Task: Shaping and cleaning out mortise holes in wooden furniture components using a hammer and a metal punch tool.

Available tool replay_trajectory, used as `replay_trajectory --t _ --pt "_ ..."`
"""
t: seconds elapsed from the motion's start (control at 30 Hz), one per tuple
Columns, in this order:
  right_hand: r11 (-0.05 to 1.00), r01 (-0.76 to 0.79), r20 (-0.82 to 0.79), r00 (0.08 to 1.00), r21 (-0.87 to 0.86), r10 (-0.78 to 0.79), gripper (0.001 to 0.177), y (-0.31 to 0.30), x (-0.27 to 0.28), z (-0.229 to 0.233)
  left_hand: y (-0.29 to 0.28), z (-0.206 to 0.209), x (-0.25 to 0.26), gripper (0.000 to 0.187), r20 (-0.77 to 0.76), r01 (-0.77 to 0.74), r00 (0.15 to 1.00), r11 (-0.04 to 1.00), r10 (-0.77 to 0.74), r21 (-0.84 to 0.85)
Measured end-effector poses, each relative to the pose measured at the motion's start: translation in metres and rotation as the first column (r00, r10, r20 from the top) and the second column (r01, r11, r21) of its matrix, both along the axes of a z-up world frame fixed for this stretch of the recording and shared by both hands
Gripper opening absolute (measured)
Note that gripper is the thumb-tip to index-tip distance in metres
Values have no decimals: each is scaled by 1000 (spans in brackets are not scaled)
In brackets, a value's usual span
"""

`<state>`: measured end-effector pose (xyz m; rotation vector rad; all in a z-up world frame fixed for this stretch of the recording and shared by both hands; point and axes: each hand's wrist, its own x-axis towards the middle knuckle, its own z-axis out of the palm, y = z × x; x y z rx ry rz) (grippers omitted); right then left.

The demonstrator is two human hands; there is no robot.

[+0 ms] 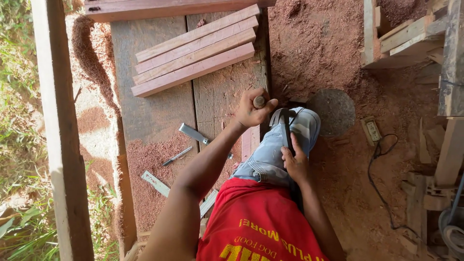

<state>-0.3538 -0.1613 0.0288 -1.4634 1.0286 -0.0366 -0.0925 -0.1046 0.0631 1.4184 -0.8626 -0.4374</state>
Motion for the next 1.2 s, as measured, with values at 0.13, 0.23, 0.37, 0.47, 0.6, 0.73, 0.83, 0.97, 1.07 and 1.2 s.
replay_trajectory --t 0.13,0.23,0.37,0.47,0.6,0.73,0.83,0.97,1.07,1.2 --pt "1000 7 10 1000 7 -7 70 0 0 -1 -6 2 -1 29 6 15 1000 1000 -15 3" --pt "1000 21 24 999 23 -22 69 0 -1 -2 -10 5 -2 29 -1 31 1000 1000 -31 3" --pt "1000 11 4 1000 -6 -11 69 -2 -2 -5 -15 7 -1 30 -61 46 997 999 -47 -5" --pt "1000 6 17 1000 -7 -6 69 -2 -4 -6 -16 10 1 31 -60 40 997 999 -40 -5" --pt "1000 17 47 999 4 -18 69 -2 -4 -8 -16 12 2 33 -17 38 999 999 -38 -3" --pt "1000 18 51 999 -4 -17 69 -3 -6 -13 -17 16 0 32 11 56 998 998 -56 -15" --pt "1000 10 58 998 -16 -9 68 -3 -8 -13 -15 16 -1 35 9 96 995 995 -96 -26" --pt "999 -1 69 998 -35 3 67 -3 -9 -12 -13 14 -4 39 56 148 988 989 -146 -19" --pt "1000 2 70 998 -25 0 68 -3 -7 -11 -12 15 -4 38 75 147 987 989 -144 -25" --pt "1000 14 84 996 9 -15 69 -4 -8 -14 -11 17 -5 33 8 142 990 989 -142 -27"
